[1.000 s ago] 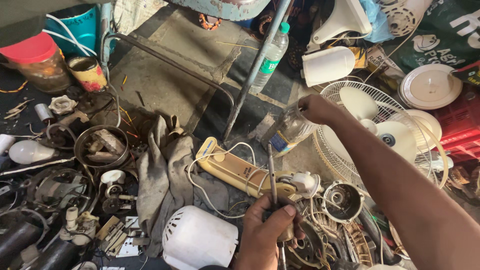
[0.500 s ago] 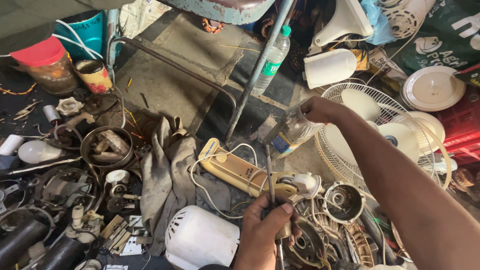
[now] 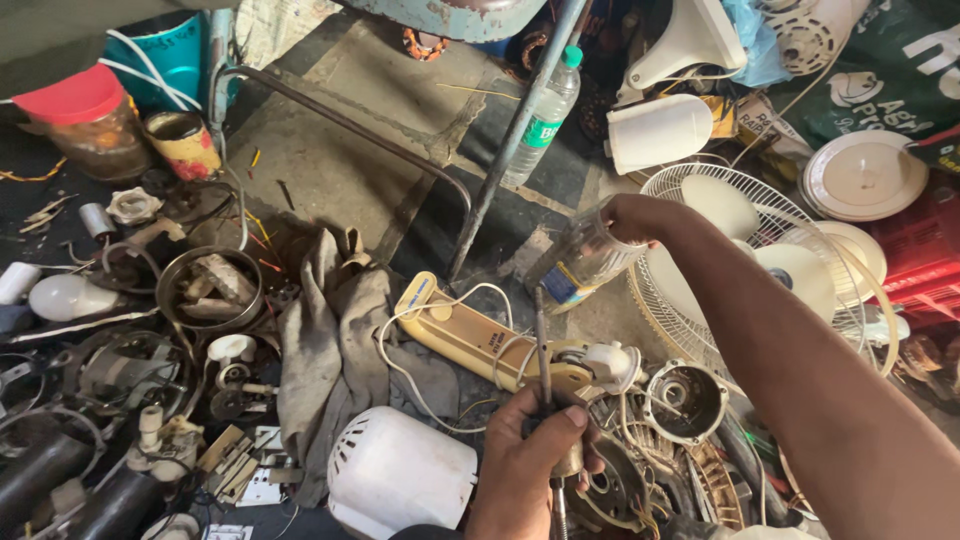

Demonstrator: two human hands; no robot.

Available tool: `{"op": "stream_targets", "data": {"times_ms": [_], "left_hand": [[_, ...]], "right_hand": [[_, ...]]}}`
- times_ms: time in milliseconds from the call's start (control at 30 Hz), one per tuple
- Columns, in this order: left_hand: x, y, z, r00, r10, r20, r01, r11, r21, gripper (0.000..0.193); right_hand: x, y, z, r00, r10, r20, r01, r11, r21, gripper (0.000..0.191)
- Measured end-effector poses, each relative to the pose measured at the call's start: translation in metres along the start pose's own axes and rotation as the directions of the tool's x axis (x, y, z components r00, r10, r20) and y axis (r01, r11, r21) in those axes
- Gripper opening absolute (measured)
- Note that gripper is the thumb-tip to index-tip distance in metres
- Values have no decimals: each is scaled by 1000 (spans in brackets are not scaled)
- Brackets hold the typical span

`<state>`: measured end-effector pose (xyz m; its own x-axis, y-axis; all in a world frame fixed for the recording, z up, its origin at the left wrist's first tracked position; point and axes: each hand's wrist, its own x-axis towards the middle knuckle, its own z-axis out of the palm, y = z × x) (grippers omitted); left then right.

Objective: The person sits on the floor and works on a small electric motor. They use a screwdriver to adjust internal components, then repeatedly dip a metal rod into a plastic bottle to apply liquid lubricant to the motor shaft. The person rotates the shaft by hand to distribute the lubricant.

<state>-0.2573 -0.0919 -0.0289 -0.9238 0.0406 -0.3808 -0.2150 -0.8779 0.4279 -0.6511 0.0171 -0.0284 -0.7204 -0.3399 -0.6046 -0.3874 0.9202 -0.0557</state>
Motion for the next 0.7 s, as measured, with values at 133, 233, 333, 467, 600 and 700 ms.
{"op": "stream_targets", "data": {"times_ms": [133,233,333,467,600,700], "left_hand": [[0,-2,0,999,44,-15,-43,999,6,21],[0,-2,-1,999,34,7,-34,999,3,21],[1,-2,-4,999,28,15,-28,1000,-6,20],[4,-2,-5,1000,10,-10,-10,1000,-4,20],[4,-3,-5,1000,9,-23,-9,1000,19,20],[4,-2,-4,999,22,-39,-21,999,34,21]], "right_hand": [[-11,-13,-2,999,33,7,-33,999,-11,51],[-12,-12,-4,999,39,31,-39,999,12,48],[-4,2,-1,1000,11,-6,-12,1000,-8,42],[15,29,12,822,-484,-299,449,875,-182,35],[27,46,21,828,-465,-314,437,885,-160,32],[26,47,19,794,-532,-294,474,845,-248,31]]}}
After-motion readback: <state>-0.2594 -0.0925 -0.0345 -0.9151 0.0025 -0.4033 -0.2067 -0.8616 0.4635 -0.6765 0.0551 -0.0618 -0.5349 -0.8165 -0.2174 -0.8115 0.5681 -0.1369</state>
